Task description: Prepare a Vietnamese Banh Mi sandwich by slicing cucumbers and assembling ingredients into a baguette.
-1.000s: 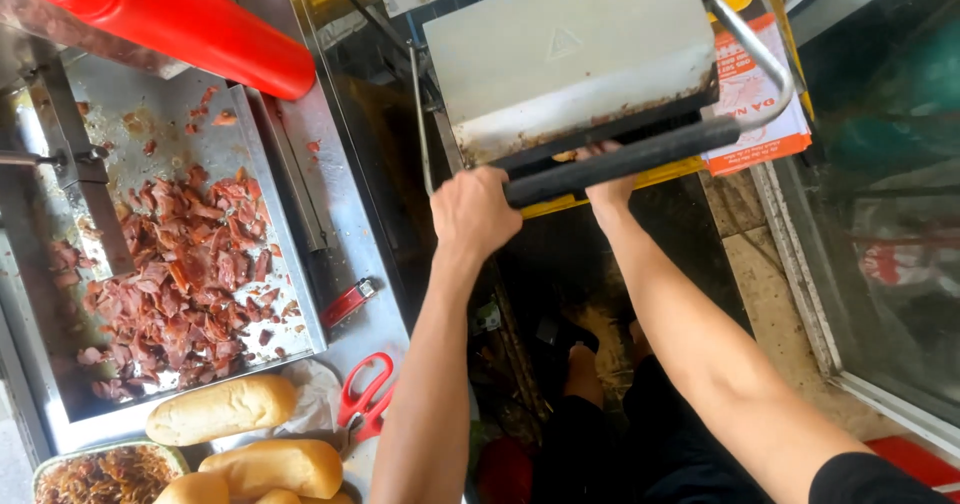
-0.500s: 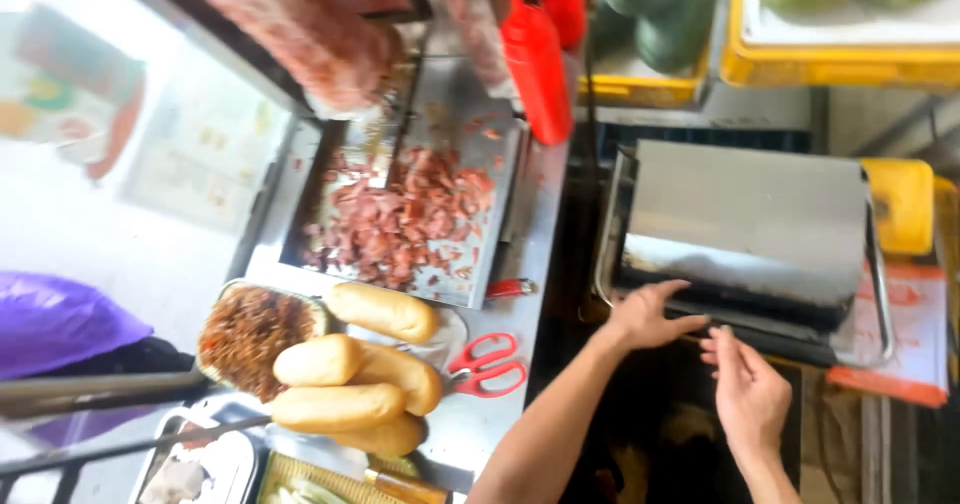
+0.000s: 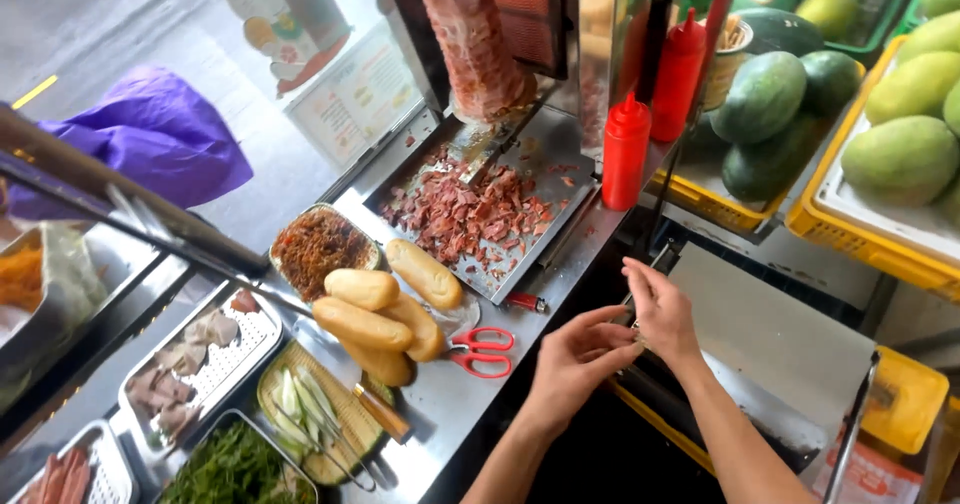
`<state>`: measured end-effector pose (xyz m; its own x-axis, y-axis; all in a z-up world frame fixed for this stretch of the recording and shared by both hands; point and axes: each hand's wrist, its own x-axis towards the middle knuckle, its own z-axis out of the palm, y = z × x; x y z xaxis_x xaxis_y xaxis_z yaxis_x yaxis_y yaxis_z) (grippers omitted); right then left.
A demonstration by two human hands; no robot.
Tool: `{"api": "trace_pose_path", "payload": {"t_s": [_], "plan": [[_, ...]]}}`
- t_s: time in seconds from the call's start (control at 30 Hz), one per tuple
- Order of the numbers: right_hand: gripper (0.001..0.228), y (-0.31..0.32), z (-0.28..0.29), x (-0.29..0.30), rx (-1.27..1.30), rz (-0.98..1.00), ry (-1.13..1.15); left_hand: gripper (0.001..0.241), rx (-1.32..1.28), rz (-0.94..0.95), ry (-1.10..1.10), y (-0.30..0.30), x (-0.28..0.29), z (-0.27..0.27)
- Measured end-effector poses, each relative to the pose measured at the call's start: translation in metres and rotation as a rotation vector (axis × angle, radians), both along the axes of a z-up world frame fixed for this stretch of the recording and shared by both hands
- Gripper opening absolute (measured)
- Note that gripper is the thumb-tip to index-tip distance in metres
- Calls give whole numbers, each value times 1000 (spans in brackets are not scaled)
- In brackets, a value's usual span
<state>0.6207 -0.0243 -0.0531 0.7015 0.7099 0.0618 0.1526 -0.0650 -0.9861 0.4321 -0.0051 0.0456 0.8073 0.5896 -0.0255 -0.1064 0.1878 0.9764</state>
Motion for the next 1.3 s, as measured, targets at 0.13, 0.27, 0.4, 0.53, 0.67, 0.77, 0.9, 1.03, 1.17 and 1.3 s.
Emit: {"api": "trace_pose_path", "payload": {"t_s": [0.13,0.27,0.4,0.53,0.67,0.77,0.9,1.03,1.17,1.3], "plan": [[39,20,2,-7,-71,270,-56,60,-8,341,129,-8,-42,-1],[37,32,12,-24,20,407,-10,57,-31,549,244,-29,-87,-10],[36,66,78,42,173,135,124,50,-54,633,251,-30,-124,-27],[37,143,113,163,403,-148,-41,44,-157,784,245,-29,-164,-68],[39,239,105,257,162,-147,-659,40,-229,944,301,-50,-180,-104],[48,307,70,293,-25,-284,-1054,40,-330,1058,365,-70,-194,-98],[60,355,39,348,-77,-293,-1095,40,-399,1168,384,-101,-204,-86],[63,299,94,319,-72,21,129,41,-347,1215,378,-121,-199,-76],[63,226,85,288,281,-91,-105,52,-165,1157,336,-125,-182,-53],[48,143,64,175,580,35,64,56,-152,1114,342,-119,-157,-20]]}}
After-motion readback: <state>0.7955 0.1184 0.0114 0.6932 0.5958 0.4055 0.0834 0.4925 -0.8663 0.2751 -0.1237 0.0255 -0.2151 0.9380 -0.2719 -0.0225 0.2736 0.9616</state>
